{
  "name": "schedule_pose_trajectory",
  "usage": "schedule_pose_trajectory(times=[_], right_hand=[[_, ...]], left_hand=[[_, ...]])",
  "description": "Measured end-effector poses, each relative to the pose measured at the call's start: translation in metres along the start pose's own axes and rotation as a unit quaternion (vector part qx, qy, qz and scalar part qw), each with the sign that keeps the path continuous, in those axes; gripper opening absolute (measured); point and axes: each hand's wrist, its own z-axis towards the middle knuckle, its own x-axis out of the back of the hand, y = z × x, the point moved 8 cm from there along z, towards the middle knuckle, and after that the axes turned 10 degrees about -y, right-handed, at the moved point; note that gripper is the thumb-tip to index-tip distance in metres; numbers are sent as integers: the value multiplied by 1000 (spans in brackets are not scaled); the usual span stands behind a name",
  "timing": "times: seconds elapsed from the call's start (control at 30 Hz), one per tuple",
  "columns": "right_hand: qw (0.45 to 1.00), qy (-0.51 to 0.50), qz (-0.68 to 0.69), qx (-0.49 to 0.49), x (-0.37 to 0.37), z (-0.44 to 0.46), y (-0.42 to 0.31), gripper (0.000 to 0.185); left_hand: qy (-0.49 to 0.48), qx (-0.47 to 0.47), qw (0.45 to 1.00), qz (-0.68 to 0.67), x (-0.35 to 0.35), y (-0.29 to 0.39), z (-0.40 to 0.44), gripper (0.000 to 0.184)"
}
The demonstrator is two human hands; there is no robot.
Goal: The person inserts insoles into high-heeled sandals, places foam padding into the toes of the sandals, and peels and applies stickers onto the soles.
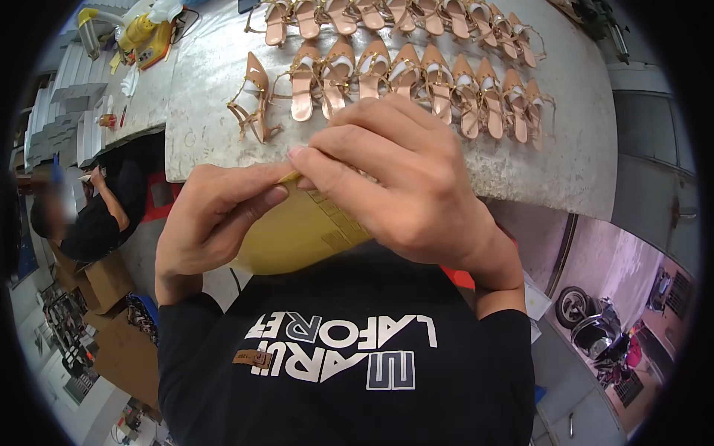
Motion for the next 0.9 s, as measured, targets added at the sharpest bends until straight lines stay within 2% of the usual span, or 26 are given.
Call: schedule_pose_trajectory(times=[0.07, 0.17, 0.27, 0.33, 0.4, 0.47, 0.53, 0.57, 0.67, 0.73, 0.8, 0.9], right_hand=[[998, -9, -59, 32, -1, 0, -4, 36], [997, 10, -57, 54, 5, 2, -10, 34], [999, -29, -14, 36, -1, -4, -7, 30], [998, -43, -3, 44, -4, -6, -5, 29], [997, -59, 6, 53, -9, -9, -7, 29], [993, 29, -74, 87, -5, -13, -17, 37], [991, 36, -102, 79, -10, -16, -18, 39], [988, 44, -122, 79, -11, -18, -16, 38], [987, 46, -133, 73, -14, -24, -17, 35], [989, 42, -124, 68, -12, -27, -18, 34], [987, -2, -156, 39, -14, -28, -13, 35], [987, 22, -152, 38, -16, -34, -10, 33]], left_hand=[[-1, -3, 999, 32, 0, 7, 1, 24], [-17, 30, 999, 9, 1, 4, 0, 24], [-32, 4, 998, 46, -3, 10, 3, 24], [-23, -30, 990, 133, -5, 20, 5, 23], [-28, -13, 992, 123, -5, 18, 2, 21], [-28, 6, 993, 116, -7, 20, -1, 19], [24, 115, 985, -130, -3, 5, -5, 20], [18, 121, 977, -175, -6, 4, -7, 26], [49, 79, 976, -196, -11, 2, -8, 28], [54, 91, 965, -239, -15, 2, -9, 29], [58, 101, 952, -282, -19, -1, -9, 31], [65, 100, 950, -290, -23, -6, -5, 33]])
